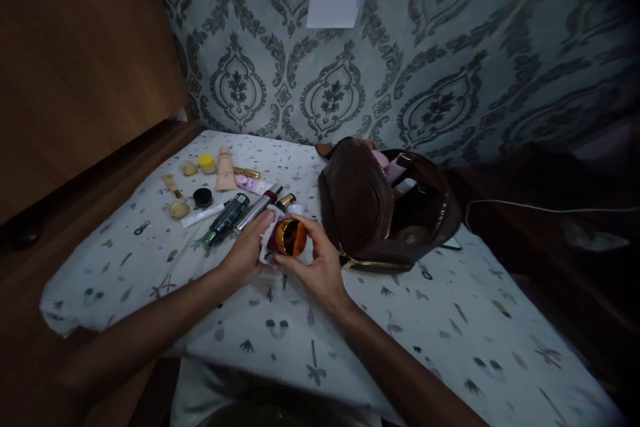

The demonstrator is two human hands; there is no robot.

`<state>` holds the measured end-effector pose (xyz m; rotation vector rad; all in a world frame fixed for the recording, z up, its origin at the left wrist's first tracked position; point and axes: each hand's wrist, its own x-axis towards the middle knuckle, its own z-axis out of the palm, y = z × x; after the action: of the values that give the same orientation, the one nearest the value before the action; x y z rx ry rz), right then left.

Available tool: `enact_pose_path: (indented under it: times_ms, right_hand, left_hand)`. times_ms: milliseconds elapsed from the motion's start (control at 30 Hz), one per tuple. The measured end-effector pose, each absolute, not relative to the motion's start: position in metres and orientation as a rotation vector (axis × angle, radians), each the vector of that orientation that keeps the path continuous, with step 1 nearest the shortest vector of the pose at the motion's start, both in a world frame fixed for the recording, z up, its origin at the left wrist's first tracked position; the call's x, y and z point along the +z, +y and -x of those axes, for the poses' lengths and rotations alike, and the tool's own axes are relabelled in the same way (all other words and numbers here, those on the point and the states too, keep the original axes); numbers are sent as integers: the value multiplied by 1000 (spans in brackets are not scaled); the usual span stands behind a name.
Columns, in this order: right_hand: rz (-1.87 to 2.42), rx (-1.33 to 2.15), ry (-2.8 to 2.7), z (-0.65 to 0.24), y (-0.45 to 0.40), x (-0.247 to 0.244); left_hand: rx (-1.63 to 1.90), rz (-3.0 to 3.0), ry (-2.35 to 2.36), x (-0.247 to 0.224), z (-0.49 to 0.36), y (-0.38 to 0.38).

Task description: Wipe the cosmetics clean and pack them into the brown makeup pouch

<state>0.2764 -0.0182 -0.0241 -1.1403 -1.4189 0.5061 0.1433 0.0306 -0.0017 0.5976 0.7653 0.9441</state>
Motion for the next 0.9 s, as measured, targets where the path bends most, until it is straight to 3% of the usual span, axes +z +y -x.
enact_pose_path:
  times_ms: [233, 633, 900]
  right_hand:
    - [1109, 433, -1514, -276, -21, -21]
    - [913, 848, -1202, -273, -19, -18]
    - [985, 925, -1018, -274, -17, -16]
  left_hand:
    - [1030, -813, 901, 5, -143, 28]
    - [953, -987, 770, 7, -136, 31]
    - [1044, -1726, 675, 0, -126, 27]
